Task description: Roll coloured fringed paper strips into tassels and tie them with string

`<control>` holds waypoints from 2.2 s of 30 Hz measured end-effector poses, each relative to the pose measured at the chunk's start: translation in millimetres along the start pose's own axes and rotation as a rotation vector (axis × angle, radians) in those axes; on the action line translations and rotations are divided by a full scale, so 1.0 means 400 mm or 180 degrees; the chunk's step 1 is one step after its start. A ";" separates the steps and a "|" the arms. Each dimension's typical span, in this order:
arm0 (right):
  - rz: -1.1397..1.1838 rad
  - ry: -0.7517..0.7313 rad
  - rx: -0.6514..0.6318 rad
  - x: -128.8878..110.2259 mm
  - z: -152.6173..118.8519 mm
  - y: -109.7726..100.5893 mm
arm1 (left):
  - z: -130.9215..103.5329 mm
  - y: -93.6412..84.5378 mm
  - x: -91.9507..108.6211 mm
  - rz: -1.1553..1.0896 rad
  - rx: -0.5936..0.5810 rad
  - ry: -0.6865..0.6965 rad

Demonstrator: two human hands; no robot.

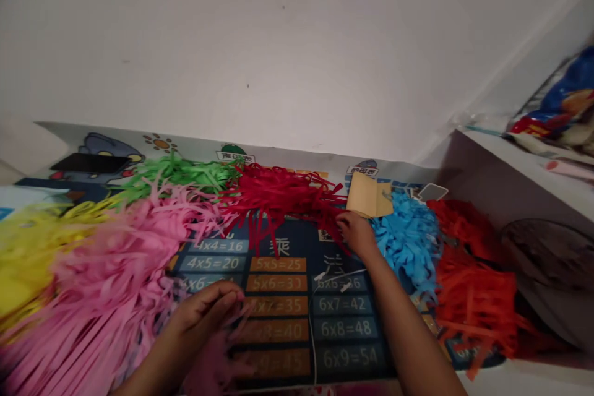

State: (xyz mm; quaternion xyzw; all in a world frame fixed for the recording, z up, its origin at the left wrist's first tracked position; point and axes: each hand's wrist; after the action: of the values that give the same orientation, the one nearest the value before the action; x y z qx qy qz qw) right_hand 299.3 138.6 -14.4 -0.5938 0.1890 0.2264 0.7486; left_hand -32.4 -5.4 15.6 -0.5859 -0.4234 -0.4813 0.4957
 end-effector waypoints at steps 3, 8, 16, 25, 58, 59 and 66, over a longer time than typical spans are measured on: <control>0.0109 0.0223 0.0281 -0.074 -0.093 -0.014 | 0.001 0.001 0.005 0.0339 0.0067 0.0371; 0.1452 -0.0258 -0.0467 -0.303 -0.309 0.056 | -0.001 0.024 0.004 0.0452 0.0238 0.0418; 0.2969 0.0573 -0.0554 -0.417 -0.373 0.109 | -0.026 0.003 0.015 0.0678 0.0288 0.0584; 0.2514 0.0266 -0.0464 -0.426 -0.389 0.112 | -0.036 -0.006 0.000 0.1172 0.0277 0.0969; 0.2693 0.0142 -0.0592 -0.396 -0.395 0.134 | -0.044 0.011 -0.017 0.1339 0.0186 0.1424; 0.2717 0.0133 -0.0610 -0.393 -0.395 0.133 | -0.044 0.011 -0.016 0.1347 0.0176 0.1449; 0.2697 0.0041 -0.0599 -0.394 -0.394 0.117 | -0.040 -0.004 -0.003 0.1373 0.0002 0.1347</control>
State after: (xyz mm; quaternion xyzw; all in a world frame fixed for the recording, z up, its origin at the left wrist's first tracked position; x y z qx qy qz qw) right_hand 140.4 -24.1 -0.2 -0.5309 0.3992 0.5262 0.5310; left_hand -36.3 -21.2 15.2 -0.5489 -0.1766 -0.4761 0.6640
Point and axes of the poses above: each hand's wrist, its own z-axis towards the middle knuckle, its own y-axis out of the palm, x = y × z, and after that the axes turned 1 degree about -y, right-handed
